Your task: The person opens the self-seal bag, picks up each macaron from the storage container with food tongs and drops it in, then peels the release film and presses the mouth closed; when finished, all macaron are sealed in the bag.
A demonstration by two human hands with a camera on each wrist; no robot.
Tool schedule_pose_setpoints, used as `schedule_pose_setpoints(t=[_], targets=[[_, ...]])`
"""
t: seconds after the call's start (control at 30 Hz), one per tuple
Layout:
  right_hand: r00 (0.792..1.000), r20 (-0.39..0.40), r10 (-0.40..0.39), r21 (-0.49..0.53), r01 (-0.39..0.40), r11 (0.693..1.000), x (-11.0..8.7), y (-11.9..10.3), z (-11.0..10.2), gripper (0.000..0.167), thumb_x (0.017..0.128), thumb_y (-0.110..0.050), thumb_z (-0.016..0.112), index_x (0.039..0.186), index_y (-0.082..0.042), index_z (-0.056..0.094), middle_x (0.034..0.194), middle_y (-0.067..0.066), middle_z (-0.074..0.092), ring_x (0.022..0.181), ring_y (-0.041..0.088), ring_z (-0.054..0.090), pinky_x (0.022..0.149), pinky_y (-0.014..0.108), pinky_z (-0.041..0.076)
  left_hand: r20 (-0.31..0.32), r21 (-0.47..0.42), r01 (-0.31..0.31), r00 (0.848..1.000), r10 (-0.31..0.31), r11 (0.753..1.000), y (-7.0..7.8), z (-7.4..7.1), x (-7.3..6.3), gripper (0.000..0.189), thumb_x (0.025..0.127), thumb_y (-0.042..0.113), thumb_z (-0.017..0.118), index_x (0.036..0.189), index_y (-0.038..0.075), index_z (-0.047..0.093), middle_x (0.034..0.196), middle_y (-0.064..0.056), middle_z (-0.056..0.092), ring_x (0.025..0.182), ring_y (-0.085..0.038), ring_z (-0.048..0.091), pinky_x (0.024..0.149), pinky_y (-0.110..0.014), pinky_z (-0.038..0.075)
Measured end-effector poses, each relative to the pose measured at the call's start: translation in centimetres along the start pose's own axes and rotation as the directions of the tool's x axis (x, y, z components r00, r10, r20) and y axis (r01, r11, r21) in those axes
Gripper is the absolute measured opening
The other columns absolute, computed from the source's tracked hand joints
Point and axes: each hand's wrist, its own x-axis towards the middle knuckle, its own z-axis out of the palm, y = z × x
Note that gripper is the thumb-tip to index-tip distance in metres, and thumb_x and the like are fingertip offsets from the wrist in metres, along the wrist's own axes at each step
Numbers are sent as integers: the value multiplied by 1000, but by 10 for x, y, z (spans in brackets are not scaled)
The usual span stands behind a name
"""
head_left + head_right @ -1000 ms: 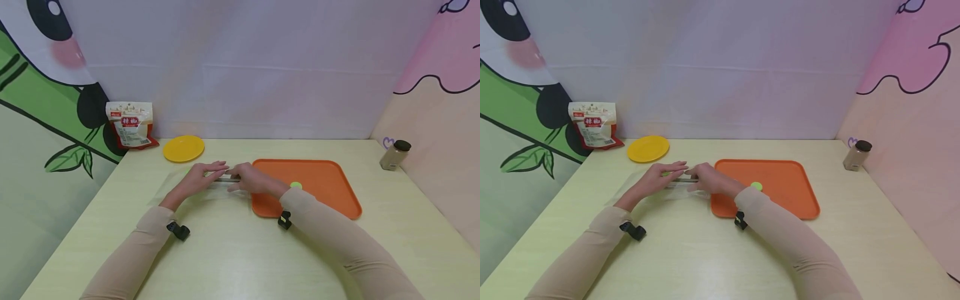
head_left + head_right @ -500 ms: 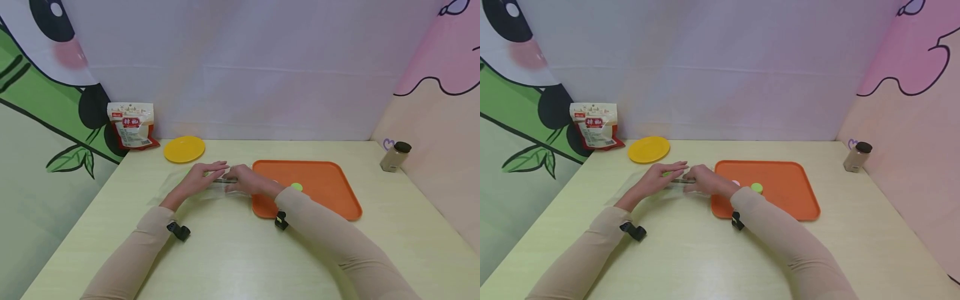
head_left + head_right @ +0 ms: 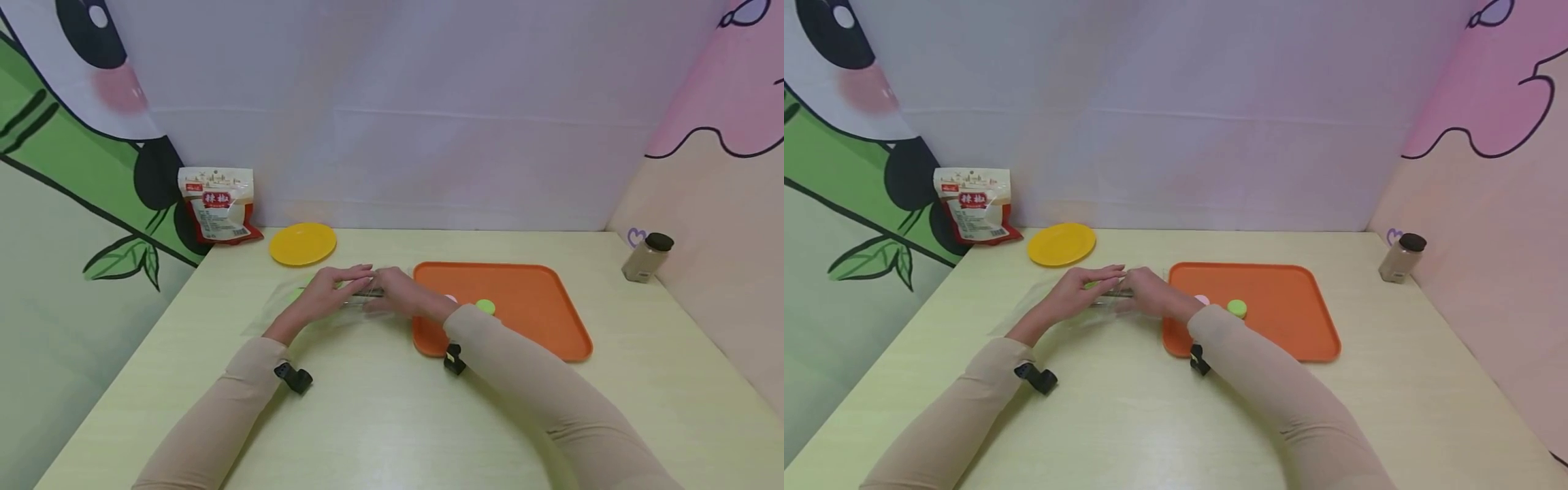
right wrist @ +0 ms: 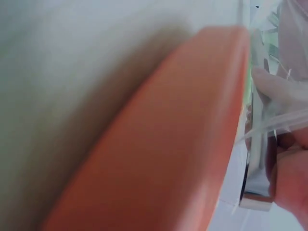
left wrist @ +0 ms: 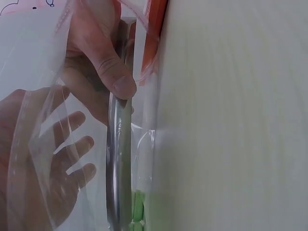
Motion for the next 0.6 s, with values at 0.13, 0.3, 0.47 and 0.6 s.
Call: schedule_pose_setpoints(t=[0.13, 0.3, 0.47, 0.6], targets=[[1000, 7, 9, -19, -9, 1000, 3, -2, 0, 40, 88, -18, 79, 126, -9, 70, 122, 3, 70, 114, 17, 63, 99, 26, 47, -1, -4, -11, 1000, 11, 1000, 0, 0, 1, 40, 102, 33, 59, 137, 14, 63, 144, 1, 56, 139, -20, 45, 114, -47, 35], [1000, -1, 16, -26, -16, 1000, 2, -3, 0, 40, 87, -17, 80, 125, -8, 71, 121, 4, 71, 113, 20, 64, 100, 29, 48, 2, -6, 1, 1000, -1, 1000, 2, 1, 2, 41, 102, 33, 60, 137, 13, 62, 143, 2, 56, 139, -21, 45, 113, -46, 37], [997, 5, 75, -16, -75, 997, -7, 2, -4, 40, 87, -22, 81, 123, -8, 72, 101, 4, 73, 87, 16, 59, 76, 24, 47, 2, 7, 12, 1000, -12, 1000, 3, 0, 1, 41, 102, 32, 60, 137, 12, 63, 144, 1, 56, 139, -20, 45, 113, -46, 36], [988, 17, 152, 49, -152, 987, -15, 3, -11, 41, 87, -20, 81, 124, -6, 71, 93, 7, 67, 78, 17, 50, 63, 24, 39, 4, 20, -4, 1000, 4, 1000, 3, -1, 0, 39, 102, 30, 60, 136, 11, 64, 144, 0, 55, 139, -19, 44, 111, -44, 39]])
